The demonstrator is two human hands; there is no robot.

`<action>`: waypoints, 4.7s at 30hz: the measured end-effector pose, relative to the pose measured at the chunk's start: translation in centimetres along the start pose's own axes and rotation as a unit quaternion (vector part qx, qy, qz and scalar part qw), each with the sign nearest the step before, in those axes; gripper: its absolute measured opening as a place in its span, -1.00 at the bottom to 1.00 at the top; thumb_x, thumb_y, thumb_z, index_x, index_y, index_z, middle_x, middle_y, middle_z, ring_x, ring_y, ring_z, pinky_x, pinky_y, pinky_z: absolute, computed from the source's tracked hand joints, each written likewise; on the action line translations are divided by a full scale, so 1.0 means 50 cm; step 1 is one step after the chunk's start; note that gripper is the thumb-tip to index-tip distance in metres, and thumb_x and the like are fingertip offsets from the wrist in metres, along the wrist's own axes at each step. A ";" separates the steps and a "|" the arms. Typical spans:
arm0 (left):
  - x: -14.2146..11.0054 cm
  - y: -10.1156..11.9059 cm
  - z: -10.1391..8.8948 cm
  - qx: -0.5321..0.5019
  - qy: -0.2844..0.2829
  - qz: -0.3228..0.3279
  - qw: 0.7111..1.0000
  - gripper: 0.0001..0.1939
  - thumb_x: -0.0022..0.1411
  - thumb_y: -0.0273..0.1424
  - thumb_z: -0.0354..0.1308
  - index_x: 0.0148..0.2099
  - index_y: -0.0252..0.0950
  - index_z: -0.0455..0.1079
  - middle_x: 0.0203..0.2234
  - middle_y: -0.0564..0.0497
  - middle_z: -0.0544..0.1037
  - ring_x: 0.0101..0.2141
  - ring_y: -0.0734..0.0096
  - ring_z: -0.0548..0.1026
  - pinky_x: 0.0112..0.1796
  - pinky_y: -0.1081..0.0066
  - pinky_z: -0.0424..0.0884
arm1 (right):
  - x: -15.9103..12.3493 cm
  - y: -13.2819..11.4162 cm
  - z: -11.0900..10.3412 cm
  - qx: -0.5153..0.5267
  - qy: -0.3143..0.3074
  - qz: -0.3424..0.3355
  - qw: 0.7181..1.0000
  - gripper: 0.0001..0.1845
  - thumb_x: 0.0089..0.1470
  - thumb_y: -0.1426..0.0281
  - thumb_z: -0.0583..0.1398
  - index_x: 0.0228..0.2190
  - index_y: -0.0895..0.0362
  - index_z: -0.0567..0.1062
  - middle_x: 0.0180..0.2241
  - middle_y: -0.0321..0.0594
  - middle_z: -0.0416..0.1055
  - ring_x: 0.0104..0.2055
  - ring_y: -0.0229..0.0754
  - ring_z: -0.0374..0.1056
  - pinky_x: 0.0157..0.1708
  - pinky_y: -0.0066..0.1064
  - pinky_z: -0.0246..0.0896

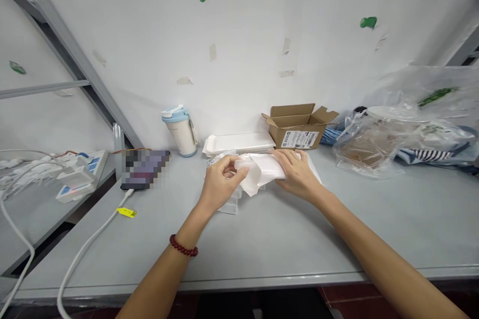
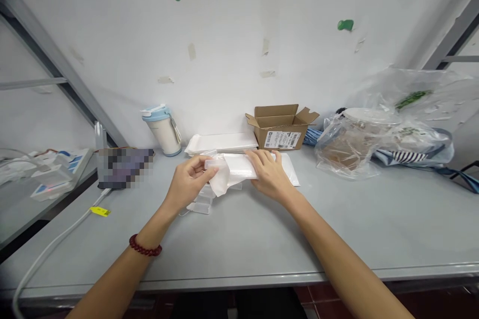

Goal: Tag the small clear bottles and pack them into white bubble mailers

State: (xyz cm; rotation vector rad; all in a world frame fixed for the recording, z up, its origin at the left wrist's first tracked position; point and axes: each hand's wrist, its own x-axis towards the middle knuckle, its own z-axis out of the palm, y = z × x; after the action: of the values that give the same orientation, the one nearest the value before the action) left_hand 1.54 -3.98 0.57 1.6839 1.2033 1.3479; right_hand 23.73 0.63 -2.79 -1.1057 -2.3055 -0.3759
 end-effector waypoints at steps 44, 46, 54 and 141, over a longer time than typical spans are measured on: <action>0.004 -0.024 0.048 0.442 -0.191 0.249 0.841 -0.77 0.10 -0.61 -0.01 -0.19 -0.34 0.35 -0.29 -0.13 0.52 -0.07 0.14 0.36 -0.15 0.20 0.34 | -0.001 0.053 -0.019 -0.013 0.012 0.139 0.990 -0.31 -0.20 0.40 0.15 0.05 0.13 0.19 -0.12 0.02 0.22 -0.05 0.10 0.14 -0.13 -0.13 0.01; 0.004 -0.021 0.068 0.516 -0.234 0.249 0.786 -0.78 0.06 -0.66 -0.02 -0.26 -0.37 0.34 -0.37 -0.15 0.51 -0.15 0.11 0.39 -0.22 0.20 0.34 | 0.000 0.046 -0.018 -0.007 0.014 0.129 0.992 -0.31 -0.19 0.39 0.15 0.05 0.14 0.19 -0.11 0.01 0.22 -0.03 0.10 0.14 -0.10 -0.13 0.00; -0.002 -0.007 0.063 0.360 -0.210 0.283 0.864 -0.72 0.17 -0.63 -0.02 -0.10 -0.31 0.35 -0.28 -0.07 0.53 -0.19 0.25 0.42 -0.23 0.28 0.37 | 0.000 0.041 -0.017 0.014 0.017 0.116 0.993 -0.36 -0.15 0.39 0.14 0.04 0.12 0.19 -0.11 0.00 0.23 -0.03 0.09 0.14 -0.10 -0.14 0.00; -0.013 0.036 0.012 -0.089 0.081 -0.042 0.992 -0.73 0.16 -0.19 0.14 -0.32 -0.33 0.42 -0.49 0.00 0.51 -0.50 0.45 0.49 -0.57 0.51 0.41 | 0.011 -0.104 -0.017 -0.037 0.201 -0.089 0.975 -0.65 0.03 0.70 0.00 -0.20 0.17 0.37 -0.24 -0.07 0.47 -0.22 -0.21 0.39 -0.04 -0.17 0.08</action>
State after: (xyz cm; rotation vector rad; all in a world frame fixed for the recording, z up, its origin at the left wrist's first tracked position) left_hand 2.57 -5.22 1.80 1.4073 1.1914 1.5144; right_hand 19.69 -2.64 -1.83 -0.7705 -2.0429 -0.6931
